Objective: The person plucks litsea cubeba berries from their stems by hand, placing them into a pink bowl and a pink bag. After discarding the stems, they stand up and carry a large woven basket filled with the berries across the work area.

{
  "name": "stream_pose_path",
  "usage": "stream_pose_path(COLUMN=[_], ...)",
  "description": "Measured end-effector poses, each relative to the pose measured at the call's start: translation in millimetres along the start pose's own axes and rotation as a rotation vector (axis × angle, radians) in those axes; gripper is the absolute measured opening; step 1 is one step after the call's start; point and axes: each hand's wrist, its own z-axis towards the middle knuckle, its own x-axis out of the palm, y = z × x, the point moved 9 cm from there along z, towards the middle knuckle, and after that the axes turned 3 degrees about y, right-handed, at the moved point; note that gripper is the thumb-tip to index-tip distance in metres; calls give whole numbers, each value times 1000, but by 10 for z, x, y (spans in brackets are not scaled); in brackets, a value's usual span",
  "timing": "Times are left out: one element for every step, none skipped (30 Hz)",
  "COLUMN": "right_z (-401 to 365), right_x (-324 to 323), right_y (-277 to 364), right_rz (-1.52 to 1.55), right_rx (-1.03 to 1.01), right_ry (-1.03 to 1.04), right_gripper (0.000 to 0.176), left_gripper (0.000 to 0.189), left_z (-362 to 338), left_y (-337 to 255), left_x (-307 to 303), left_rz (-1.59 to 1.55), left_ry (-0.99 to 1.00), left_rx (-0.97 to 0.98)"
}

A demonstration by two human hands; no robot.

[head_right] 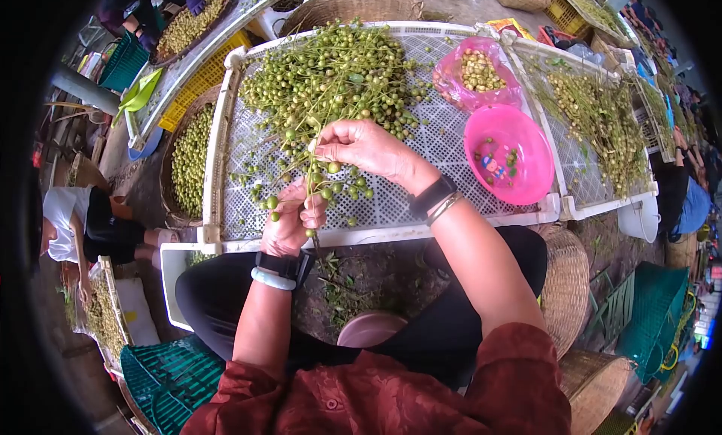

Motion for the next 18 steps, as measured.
stream_pose_path(right_z=[7,-14,-40,-61,-62,-82,-112,-131,-133,-119,-103,-98,-121,-96,-70,-58,-72,-78], right_x=[-9,-8,-20,-23,35,52,98,139,152,133,97,79,90,55,13,-6,-27,-51], right_y=[12,-15,-29,-32,-44,-75,-71,-66,-55,-56,-79,-84,-19,-12,-32,0,19,9], right_rz=[-36,-28,-23,-20,3,30,57,84,98,78,59,41,112,89,65,42,26,-11], right_rx=[-7,27,60,93,74,104,134,163,182,159,137,115,116,72,28,-15,-36,-3], right_ry=[-2,1,3,5,75,82,89,97,93,98,102,108,122,92,61,28,-3,-19], right_gripper=[17,19,20,21,25,25,25,25,25,25,24,24,19,18,18,18,19,19], left_gripper=[12,13,17,18,19,20,20,21,21,20,19,19,14,13,12,11,10,11], left_z=[-19,-36,-61,-77,-90,-102,-108,-115,-119,-120,-126,-136,-129,-132,-136,-143,-141,-142], left_y=[-3,-14,-17,-7,6,21,13,5,-2,-26,-45,-69,-92,-116,-140,-159,-181,-200], left_x=[-17,-20,-28,-23,-22,-22,0,21,37,49,59,61,71,48,42,40,66,46], left_rz=[45,91,162,168,175,181,201,221,241,312,382,452,454,490,524,558,568,596], left_ry=[-13,-25,-60,-73,-86,-99,-93,-87,-82,-83,-85,-87,-56,-90,-123,-156,-165,-189], left_rx=[3,8,-6,-27,-49,-71,-70,-69,-68,-48,-29,-10,-1,3,6,8,27,32])
